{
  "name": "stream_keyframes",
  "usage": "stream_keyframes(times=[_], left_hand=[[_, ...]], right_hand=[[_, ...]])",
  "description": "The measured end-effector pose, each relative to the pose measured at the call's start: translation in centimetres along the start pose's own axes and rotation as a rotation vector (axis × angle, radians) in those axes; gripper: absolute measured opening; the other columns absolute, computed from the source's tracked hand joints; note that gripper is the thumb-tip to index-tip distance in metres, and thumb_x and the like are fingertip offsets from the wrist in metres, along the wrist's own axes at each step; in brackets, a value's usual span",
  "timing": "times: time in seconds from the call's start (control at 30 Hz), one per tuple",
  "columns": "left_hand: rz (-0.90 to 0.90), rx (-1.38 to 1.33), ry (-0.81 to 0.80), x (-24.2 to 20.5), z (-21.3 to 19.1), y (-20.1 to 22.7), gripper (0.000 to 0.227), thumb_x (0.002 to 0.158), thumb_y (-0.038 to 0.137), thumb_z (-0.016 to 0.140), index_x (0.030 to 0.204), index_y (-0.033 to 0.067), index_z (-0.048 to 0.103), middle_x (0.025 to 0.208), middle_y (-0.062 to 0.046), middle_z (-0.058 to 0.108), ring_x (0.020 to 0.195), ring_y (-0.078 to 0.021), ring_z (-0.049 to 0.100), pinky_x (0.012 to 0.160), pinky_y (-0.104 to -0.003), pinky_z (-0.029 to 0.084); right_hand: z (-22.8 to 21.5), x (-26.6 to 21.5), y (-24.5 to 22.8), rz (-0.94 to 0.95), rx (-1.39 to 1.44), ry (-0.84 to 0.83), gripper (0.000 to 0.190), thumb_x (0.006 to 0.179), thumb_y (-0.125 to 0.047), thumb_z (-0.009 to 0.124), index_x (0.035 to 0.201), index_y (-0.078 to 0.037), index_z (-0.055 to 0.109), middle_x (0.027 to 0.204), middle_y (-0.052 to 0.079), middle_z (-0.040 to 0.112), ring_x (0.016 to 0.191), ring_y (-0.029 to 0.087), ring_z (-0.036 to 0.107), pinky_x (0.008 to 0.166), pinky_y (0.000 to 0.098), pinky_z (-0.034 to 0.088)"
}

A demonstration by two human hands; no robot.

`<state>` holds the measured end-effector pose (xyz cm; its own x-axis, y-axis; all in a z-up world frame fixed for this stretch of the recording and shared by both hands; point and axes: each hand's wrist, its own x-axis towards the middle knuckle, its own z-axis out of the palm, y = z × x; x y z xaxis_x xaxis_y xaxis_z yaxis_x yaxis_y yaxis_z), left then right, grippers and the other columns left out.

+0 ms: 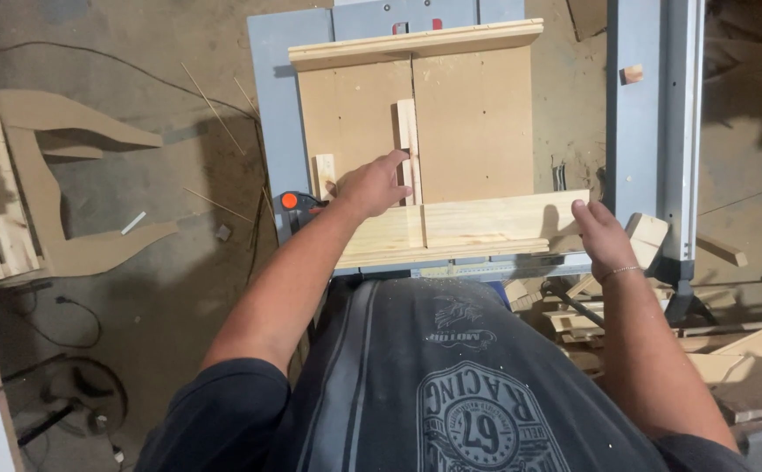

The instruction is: Cutting small wooden pieces using a table saw with a crosscut sled.

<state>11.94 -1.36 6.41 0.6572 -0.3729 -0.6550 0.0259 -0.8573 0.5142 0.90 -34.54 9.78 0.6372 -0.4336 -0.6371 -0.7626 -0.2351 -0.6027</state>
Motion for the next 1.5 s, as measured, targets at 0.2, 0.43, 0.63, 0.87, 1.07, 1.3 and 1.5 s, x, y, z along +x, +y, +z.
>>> stream_keyframes(times=[0.2, 0.43, 0.63, 0.87, 1.07, 1.3, 1.5], left_hand=[[-0.023, -0.009, 0.002, -1.8, -1.1, 1.5, 0.061, 0.099, 0.037, 0.063, 0.154, 0.0271, 0.040, 0.110, -0.003, 0.067, 0.112, -0.0285, 0.069, 0.099, -0.055, 0.052], [-0.031, -0.025, 0.031, -1.1, 0.1, 0.6, 0.060, 0.100, 0.036, 0.063, 0.155, 0.0282, 0.040, 0.111, -0.003, 0.068, 0.114, -0.0277, 0.069, 0.101, -0.054, 0.051], [-0.026, -0.021, 0.038, -0.9, 0.6, 0.2, 0.061, 0.099, 0.037, 0.063, 0.155, 0.0283, 0.039, 0.117, -0.004, 0.068, 0.120, -0.0286, 0.067, 0.104, -0.055, 0.051], [-0.042, -0.011, 0.052, -2.3, 0.0, 1.3, 0.064, 0.099, 0.036, 0.063, 0.157, 0.0286, 0.038, 0.130, -0.005, 0.066, 0.127, -0.0282, 0.063, 0.108, -0.056, 0.048], [-0.040, -0.036, 0.052, -2.2, 0.2, 1.2, 0.064, 0.100, 0.035, 0.061, 0.159, 0.0264, 0.037, 0.137, -0.006, 0.065, 0.131, -0.0281, 0.061, 0.109, -0.056, 0.047], [-0.051, -0.029, 0.028, -3.7, -1.0, 2.3, 0.066, 0.101, 0.036, 0.059, 0.161, 0.0257, 0.034, 0.157, -0.004, 0.050, 0.141, -0.0298, 0.052, 0.113, -0.057, 0.044], [-0.071, -0.036, 0.008, -6.9, -3.2, 5.0, 0.069, 0.101, 0.036, 0.057, 0.163, 0.0269, 0.029, 0.163, -0.004, 0.043, 0.146, -0.0288, 0.046, 0.116, -0.058, 0.041]], right_hand=[[-1.8, 3.2, 4.3, 0.009, -0.104, -0.045, 0.076, 0.108, -0.050, 0.059, 0.153, 0.009, 0.041, 0.147, 0.042, 0.042, 0.133, 0.056, 0.041, 0.110, 0.0657, 0.036], [-0.5, 0.3, -0.3, -0.038, -0.048, -0.054, 0.073, 0.109, -0.044, 0.055, 0.154, 0.009, 0.036, 0.151, 0.043, 0.036, 0.139, 0.056, 0.035, 0.115, 0.0640, 0.032], [0.1, 3.5, 3.8, -0.079, -0.213, 0.031, 0.076, 0.107, -0.054, 0.057, 0.156, 0.002, 0.041, 0.151, 0.030, 0.047, 0.142, 0.047, 0.038, 0.115, 0.0634, 0.032], [-0.2, 4.4, 6.3, -0.106, -0.224, 0.067, 0.070, 0.107, -0.054, 0.057, 0.150, 0.000, 0.051, 0.144, 0.028, 0.054, 0.140, 0.049, 0.041, 0.112, 0.0647, 0.035], [-0.3, 1.3, 5.0, -0.074, -0.259, 0.051, 0.071, 0.105, -0.052, 0.059, 0.150, 0.002, 0.050, 0.146, 0.031, 0.052, 0.141, 0.048, 0.041, 0.112, 0.0618, 0.036], [1.7, 1.8, 7.8, -0.552, -0.628, 0.265, 0.076, 0.090, -0.034, 0.076, 0.145, 0.009, 0.047, 0.139, 0.032, 0.051, 0.130, 0.045, 0.049, 0.113, 0.0524, 0.039], [7.4, 2.6, 5.8, -1.036, -0.906, -0.030, 0.091, 0.073, -0.051, 0.083, 0.147, -0.010, 0.049, 0.144, 0.019, 0.052, 0.136, 0.040, 0.048, 0.117, 0.0544, 0.036]])
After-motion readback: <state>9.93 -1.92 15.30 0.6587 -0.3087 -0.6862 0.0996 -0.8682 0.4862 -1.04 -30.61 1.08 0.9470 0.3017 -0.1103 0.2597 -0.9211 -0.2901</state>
